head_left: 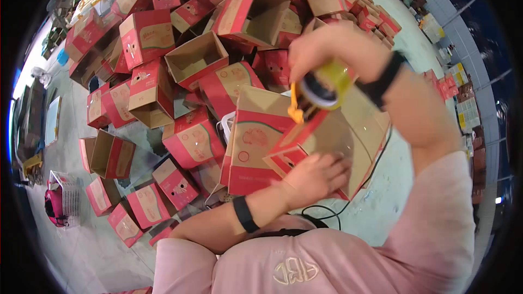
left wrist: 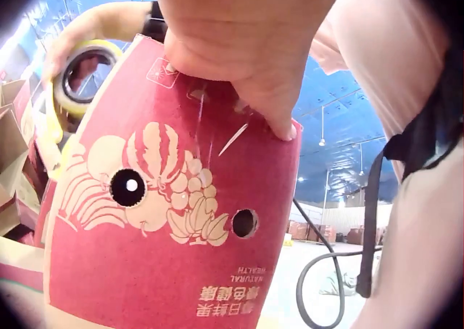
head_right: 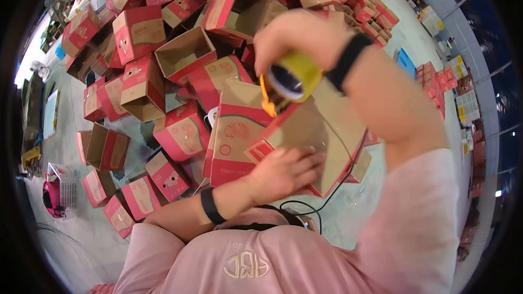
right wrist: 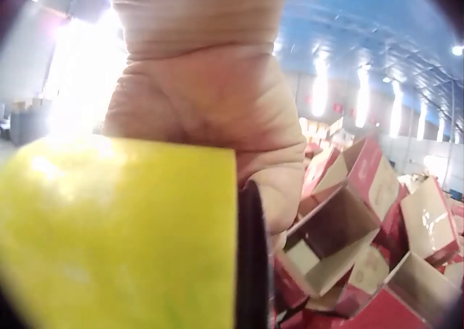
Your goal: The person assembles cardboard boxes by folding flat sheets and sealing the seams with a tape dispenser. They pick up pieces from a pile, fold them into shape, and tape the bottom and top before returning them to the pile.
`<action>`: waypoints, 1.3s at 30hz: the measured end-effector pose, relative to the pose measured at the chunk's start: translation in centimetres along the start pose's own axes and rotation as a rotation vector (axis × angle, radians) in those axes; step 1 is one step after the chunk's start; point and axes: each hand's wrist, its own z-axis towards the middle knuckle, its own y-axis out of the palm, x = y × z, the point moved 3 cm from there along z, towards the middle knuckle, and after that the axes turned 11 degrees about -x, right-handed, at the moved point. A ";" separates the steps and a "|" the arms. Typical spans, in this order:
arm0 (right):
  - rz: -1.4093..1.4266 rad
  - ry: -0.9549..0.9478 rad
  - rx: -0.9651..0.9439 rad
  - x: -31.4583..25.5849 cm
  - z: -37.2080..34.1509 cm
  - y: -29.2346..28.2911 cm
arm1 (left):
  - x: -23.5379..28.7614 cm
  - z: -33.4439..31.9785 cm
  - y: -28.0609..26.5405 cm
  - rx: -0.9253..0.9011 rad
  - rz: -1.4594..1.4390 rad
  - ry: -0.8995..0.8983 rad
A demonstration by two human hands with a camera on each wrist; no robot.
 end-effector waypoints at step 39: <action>2.830 0.112 1.513 5.9 -5.2 50.8 | -18.4 -12.2 2.6 0.257 -1.610 -0.935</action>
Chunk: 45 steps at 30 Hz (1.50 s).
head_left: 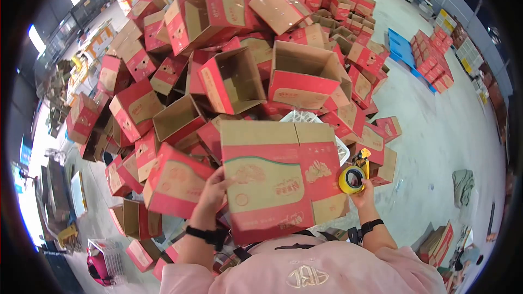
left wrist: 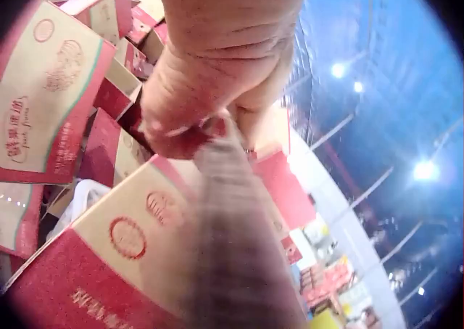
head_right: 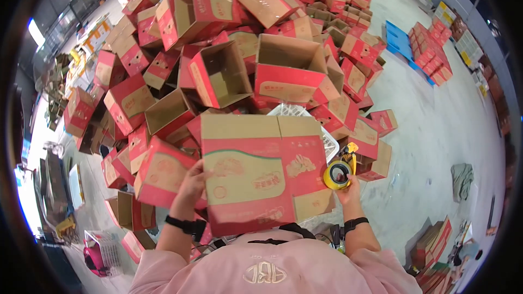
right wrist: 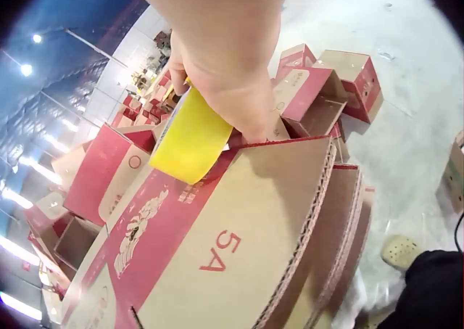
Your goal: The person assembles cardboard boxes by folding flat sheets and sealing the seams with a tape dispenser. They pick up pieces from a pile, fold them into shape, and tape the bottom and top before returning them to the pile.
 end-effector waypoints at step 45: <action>-2.112 -0.435 -1.183 -6.2 -8.6 36.7 | 7.9 1.6 24.7 -0.934 1.625 0.601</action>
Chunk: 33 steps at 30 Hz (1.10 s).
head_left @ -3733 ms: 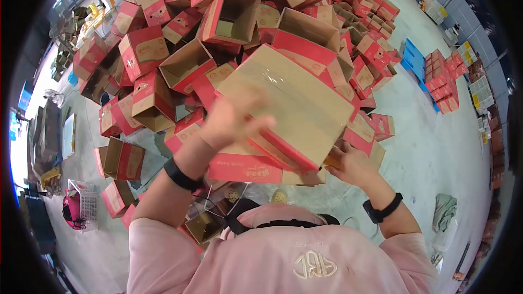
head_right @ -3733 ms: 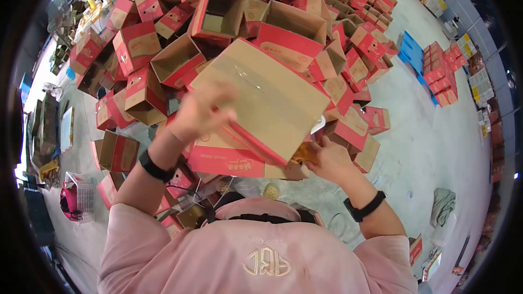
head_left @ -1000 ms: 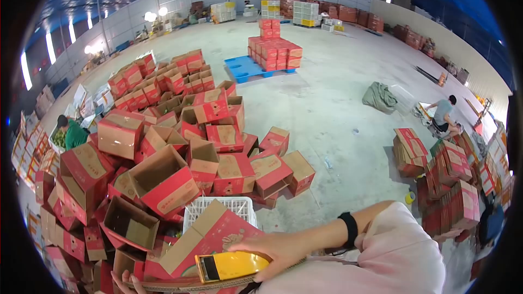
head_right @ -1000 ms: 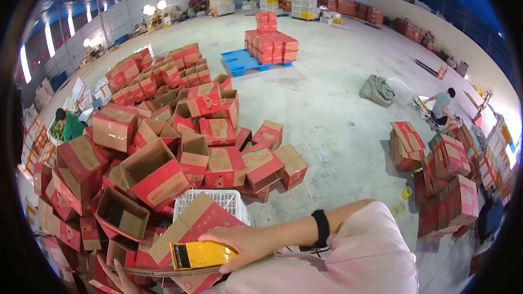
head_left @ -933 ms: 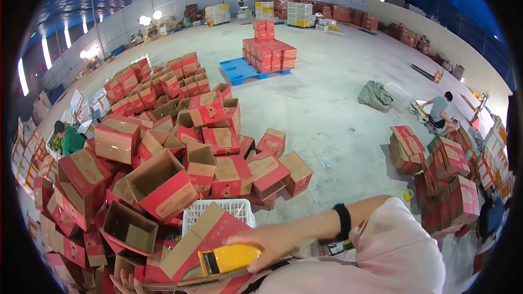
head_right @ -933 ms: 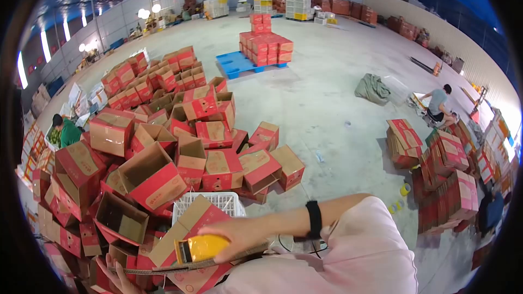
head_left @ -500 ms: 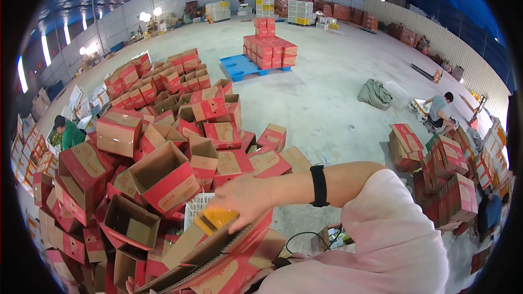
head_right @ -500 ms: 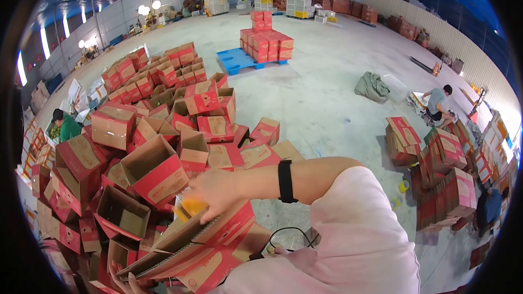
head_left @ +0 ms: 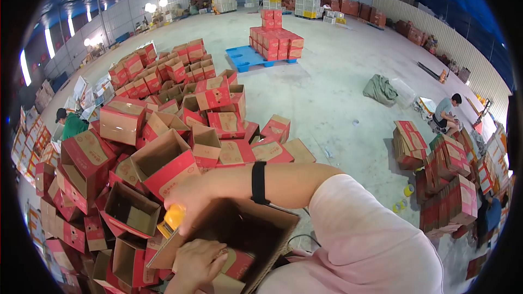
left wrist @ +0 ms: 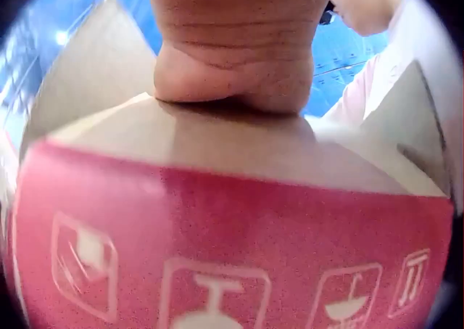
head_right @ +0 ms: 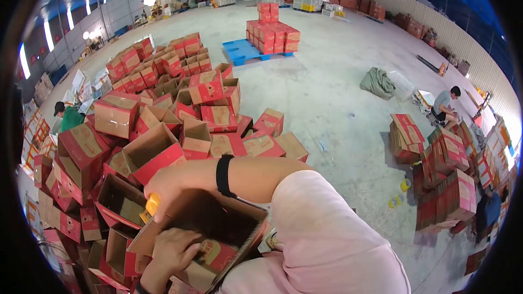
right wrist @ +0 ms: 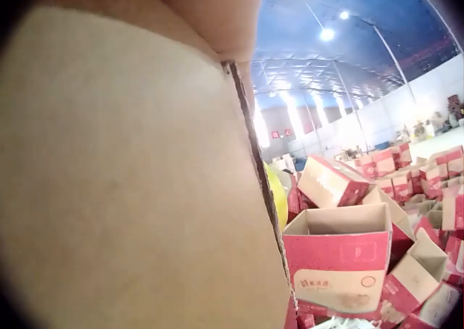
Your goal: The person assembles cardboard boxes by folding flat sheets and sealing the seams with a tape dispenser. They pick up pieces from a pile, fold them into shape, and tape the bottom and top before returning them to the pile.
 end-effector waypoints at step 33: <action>1.360 -0.127 0.406 4.3 -4.9 6.2 | 2.7 -11.5 2.5 0.966 -0.298 -0.621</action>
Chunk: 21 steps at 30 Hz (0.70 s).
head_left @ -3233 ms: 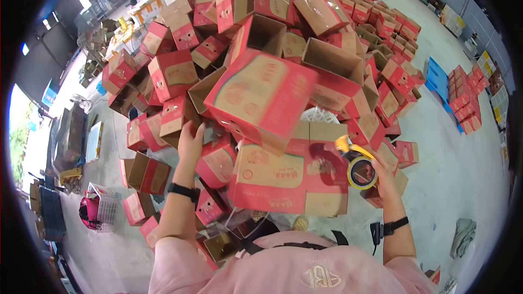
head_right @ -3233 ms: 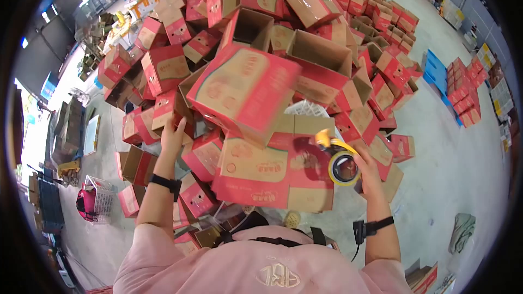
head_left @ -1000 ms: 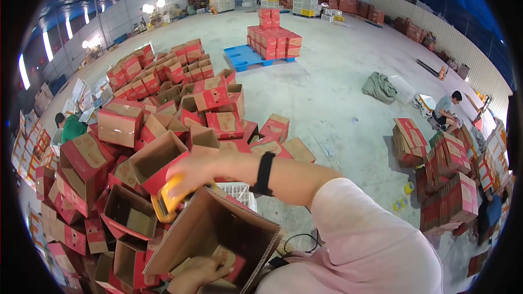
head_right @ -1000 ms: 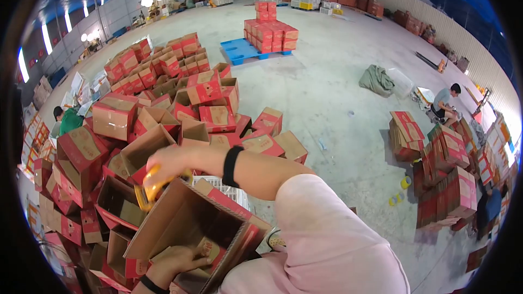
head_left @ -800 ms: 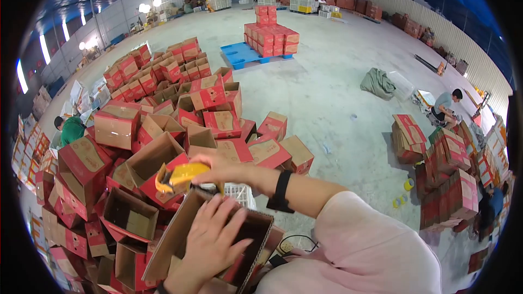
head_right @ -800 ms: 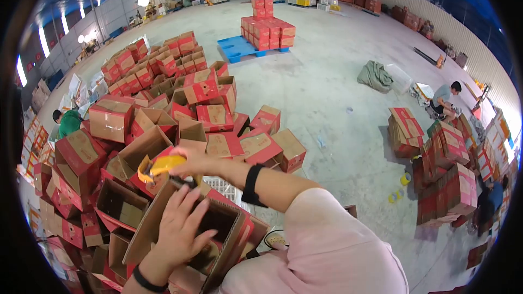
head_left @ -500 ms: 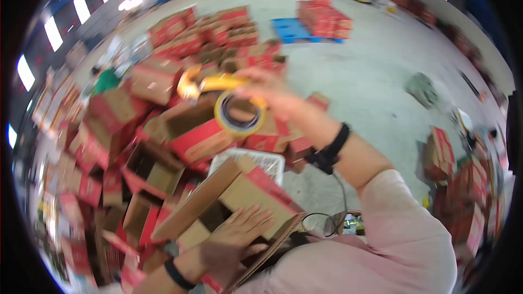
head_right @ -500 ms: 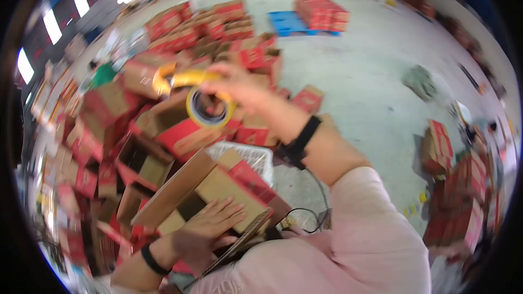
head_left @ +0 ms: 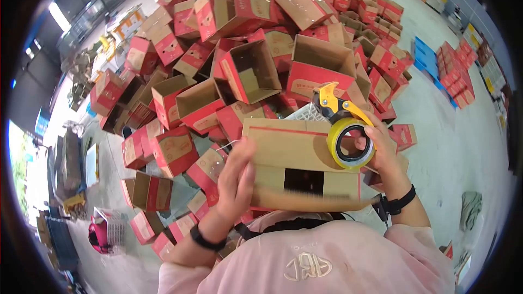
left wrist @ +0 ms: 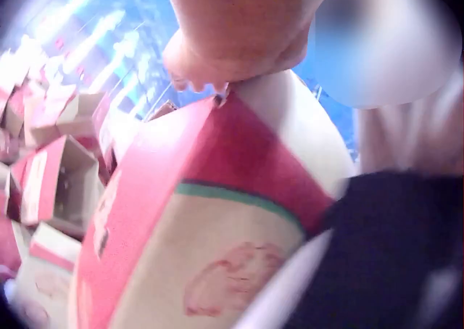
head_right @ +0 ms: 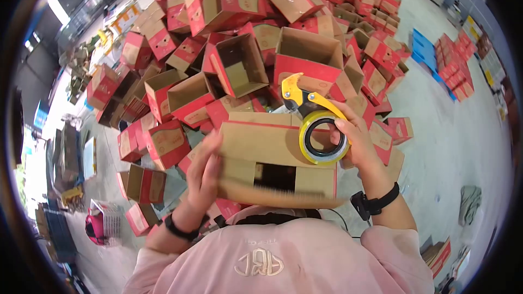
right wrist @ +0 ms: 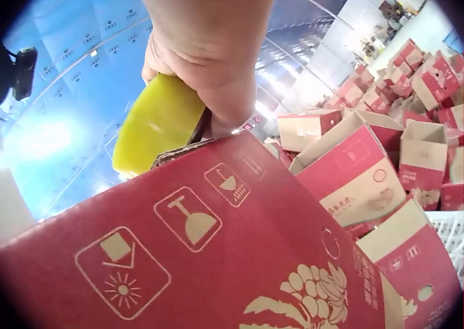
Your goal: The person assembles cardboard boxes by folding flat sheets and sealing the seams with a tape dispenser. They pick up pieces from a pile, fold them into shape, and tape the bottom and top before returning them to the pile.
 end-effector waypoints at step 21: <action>-1.055 -0.289 -0.086 -2.4 -5.7 2.9 | 1.6 1.4 8.3 -0.536 0.605 0.261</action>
